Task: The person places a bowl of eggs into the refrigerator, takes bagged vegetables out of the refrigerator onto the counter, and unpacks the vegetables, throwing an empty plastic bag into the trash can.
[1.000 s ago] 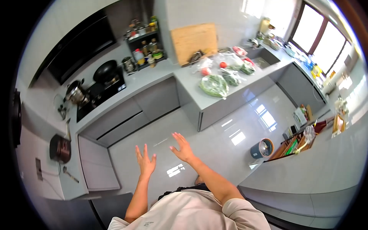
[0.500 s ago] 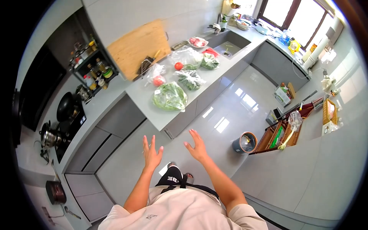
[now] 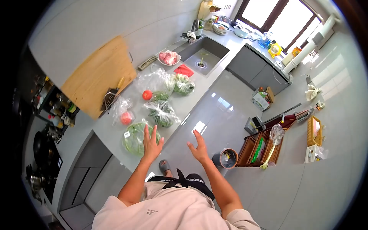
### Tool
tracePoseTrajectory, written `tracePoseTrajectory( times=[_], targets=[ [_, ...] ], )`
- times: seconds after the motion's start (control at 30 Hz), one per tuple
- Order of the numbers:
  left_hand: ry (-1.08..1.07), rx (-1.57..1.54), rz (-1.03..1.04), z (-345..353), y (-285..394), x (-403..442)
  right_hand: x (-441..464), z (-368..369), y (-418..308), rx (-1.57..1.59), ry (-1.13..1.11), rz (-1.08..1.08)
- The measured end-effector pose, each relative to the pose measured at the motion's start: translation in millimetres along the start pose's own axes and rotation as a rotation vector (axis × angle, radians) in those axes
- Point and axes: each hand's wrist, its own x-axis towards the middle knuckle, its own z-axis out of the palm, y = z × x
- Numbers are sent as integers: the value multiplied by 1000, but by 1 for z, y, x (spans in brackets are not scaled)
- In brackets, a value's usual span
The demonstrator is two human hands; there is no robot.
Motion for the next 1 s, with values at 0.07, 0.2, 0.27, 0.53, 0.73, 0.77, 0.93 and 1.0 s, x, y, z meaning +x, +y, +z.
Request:
tracePoseTrajectory(
  times=[0.07,0.2,0.27,0.53,0.73,0.77,0.93,1.0],
  targets=[
    [26,12,43,9,-4,36,27,-1,6,27,27,71],
    [63,14,46,37,-13,94,83,9,33,31,-15,25],
    [24,93,19,51,-13,112,121,9,44,0,-35,49],
    [26,204,-149,94,3,184,272,1,96,33,-138,-62],
    [159,215,-278,157,17,221,366,20,154,-53,-132,-177],
    [165,241,-323,162,20,226,380,23,149,-82,-157,-181],
    [154,262,-469,172,27,246,421,27,117,-246,-363,-155],
    [157,266,-493,169,25,260,434,35,116,-325,-456,-124]
  ],
)
